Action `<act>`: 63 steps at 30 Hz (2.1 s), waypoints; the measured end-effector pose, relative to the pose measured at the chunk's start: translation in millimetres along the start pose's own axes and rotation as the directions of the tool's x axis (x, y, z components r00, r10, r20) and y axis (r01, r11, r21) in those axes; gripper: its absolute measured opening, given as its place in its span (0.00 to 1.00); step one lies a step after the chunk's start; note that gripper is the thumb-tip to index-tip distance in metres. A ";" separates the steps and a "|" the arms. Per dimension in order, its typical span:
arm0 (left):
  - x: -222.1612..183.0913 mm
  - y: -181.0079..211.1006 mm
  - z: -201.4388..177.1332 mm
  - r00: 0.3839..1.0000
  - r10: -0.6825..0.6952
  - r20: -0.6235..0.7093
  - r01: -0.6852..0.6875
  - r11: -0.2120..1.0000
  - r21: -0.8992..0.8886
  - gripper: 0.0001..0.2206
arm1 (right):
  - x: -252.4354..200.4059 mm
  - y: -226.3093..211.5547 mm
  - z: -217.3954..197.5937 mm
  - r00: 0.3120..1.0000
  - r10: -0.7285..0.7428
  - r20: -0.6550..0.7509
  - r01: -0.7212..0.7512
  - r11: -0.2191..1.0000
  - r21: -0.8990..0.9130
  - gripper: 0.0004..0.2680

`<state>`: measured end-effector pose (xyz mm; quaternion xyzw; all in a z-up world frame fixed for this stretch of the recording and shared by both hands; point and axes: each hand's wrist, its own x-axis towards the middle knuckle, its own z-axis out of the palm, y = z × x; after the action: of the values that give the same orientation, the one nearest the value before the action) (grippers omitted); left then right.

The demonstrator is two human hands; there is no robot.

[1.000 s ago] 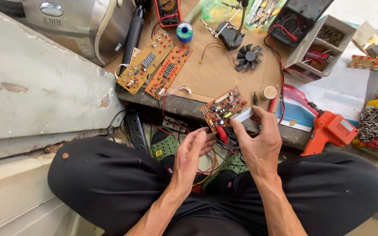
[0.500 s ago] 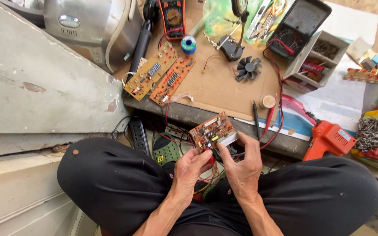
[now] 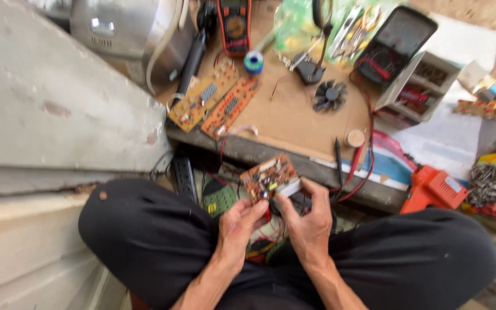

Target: The person is diagnosing an electronic circuit board by using a multimeter to check connections and a magnifying glass for visual inspection.

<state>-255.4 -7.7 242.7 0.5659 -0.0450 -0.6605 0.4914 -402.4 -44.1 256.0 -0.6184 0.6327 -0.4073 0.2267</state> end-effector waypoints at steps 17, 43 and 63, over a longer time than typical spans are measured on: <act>7.9 -13.2 -4.6 0.992 0.103 -0.070 -0.099 0.993 0.063 0.15 | -15.1 25.0 10.5 0.999 0.030 0.045 -0.032 0.998 0.057 0.25; 21.4 -19.9 -16.7 0.988 0.132 -0.076 -0.124 0.986 0.110 0.17 | -15.0 25.9 15.8 0.996 -0.065 0.062 0.062 0.997 0.054 0.24; 19.9 -14.5 -15.0 0.977 0.190 -0.098 -0.171 0.969 0.177 0.15 | -18.3 25.2 17.9 0.997 -0.054 0.058 0.050 0.997 0.061 0.25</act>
<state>-249.8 -6.7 214.4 0.6355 -0.1235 -0.5736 0.5018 -400.9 -33.0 221.9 -0.6395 0.5969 -0.4131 0.2530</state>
